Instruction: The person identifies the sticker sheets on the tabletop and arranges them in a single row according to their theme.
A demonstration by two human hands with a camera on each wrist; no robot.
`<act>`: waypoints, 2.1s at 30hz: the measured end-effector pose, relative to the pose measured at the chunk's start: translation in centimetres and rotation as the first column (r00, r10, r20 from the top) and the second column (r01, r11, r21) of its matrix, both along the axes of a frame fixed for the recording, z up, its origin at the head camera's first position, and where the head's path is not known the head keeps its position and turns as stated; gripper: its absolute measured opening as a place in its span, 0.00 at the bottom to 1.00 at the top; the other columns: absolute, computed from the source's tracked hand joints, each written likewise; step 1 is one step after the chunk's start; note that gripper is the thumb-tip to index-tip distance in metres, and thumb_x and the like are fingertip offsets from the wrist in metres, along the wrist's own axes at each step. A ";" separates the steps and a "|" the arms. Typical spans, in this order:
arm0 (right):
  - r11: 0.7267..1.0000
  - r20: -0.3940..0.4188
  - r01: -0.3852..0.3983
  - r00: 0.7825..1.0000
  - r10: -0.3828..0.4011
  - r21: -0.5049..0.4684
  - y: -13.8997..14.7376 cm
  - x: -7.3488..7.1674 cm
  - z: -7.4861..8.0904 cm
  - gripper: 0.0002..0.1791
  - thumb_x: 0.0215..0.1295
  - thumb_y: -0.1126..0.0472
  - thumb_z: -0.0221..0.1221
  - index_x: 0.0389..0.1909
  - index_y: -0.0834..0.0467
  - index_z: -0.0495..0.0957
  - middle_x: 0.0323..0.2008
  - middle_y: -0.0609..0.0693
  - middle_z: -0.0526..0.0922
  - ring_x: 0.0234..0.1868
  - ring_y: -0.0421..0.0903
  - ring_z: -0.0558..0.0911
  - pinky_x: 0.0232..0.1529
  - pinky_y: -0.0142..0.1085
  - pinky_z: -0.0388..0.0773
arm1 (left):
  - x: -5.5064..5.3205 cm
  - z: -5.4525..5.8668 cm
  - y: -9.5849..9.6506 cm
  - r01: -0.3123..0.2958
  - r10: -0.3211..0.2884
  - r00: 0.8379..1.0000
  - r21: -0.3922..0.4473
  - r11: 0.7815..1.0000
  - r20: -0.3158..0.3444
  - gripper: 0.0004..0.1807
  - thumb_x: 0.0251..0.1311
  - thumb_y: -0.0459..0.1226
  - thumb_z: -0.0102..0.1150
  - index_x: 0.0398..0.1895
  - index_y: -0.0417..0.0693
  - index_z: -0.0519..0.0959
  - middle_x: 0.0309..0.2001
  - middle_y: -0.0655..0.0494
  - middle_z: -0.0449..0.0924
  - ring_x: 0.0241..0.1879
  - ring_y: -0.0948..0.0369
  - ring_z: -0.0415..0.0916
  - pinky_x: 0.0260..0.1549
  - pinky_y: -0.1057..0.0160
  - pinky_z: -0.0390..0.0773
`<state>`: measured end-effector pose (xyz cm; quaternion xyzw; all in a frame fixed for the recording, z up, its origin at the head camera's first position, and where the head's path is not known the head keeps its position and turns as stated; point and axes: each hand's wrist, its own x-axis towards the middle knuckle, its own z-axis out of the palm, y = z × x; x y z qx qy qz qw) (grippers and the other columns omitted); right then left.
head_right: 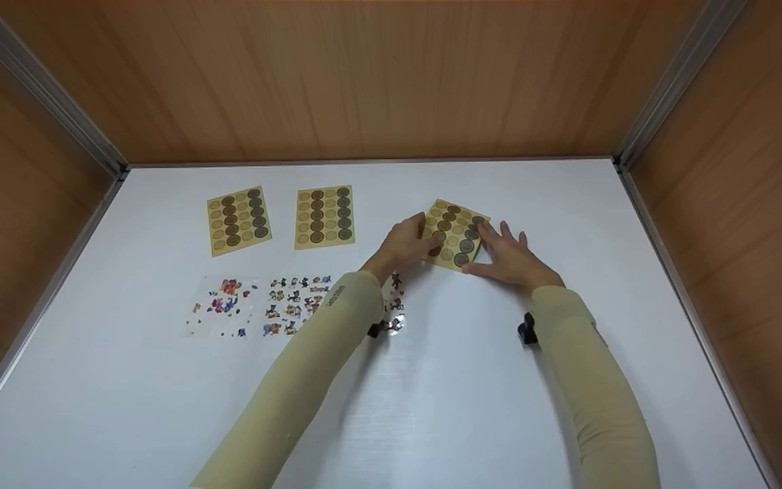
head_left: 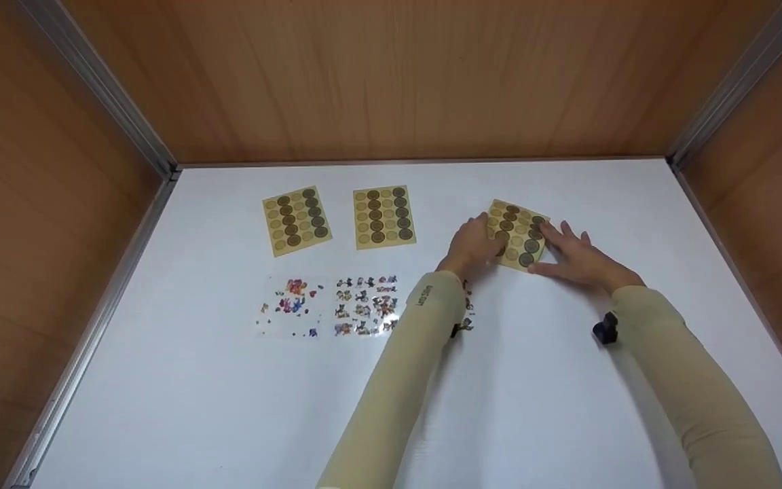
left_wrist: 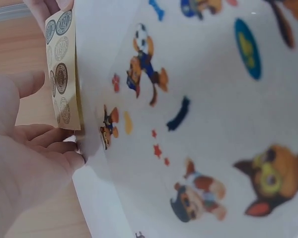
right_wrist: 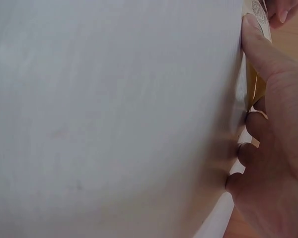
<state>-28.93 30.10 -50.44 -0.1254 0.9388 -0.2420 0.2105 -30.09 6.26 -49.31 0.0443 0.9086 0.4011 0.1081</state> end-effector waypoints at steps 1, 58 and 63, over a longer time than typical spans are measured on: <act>1.000 0.002 0.003 1.000 -0.003 0.002 0.0 0.0 0.0 0.62 0.59 0.24 0.58 0.83 0.47 0.36 0.78 0.66 0.26 0.72 0.77 0.25 0.68 0.74 0.29 | -0.1 0.0 0.0 -0.006 0.006 1.000 0.046 0.999 0.002 0.25 0.71 0.45 0.57 0.66 0.42 0.73 0.42 0.55 0.80 0.36 0.62 0.74 0.34 0.67 0.75; 0.986 -0.095 -0.160 0.983 0.155 -0.043 0.0 0.0 -0.5 0.34 0.72 0.37 0.56 0.75 0.44 0.67 0.78 0.68 0.33 0.74 0.72 0.23 0.64 0.74 0.16 | 0.4 0.7 1.0 -0.256 0.245 0.965 0.145 0.956 0.091 0.23 0.68 0.34 0.62 0.65 0.46 0.74 0.38 0.58 0.81 0.34 0.66 0.78 0.32 0.71 0.79; 0.986 -0.081 -0.167 0.983 0.165 -0.022 -0.5 0.1 0.1 0.34 0.74 0.38 0.55 0.76 0.45 0.65 0.78 0.68 0.34 0.75 0.72 0.25 0.65 0.75 0.20 | 0.4 0.7 0.6 -0.243 0.233 0.969 0.161 0.957 0.077 0.24 0.67 0.30 0.60 0.67 0.47 0.73 0.38 0.58 0.80 0.34 0.65 0.78 0.32 0.71 0.79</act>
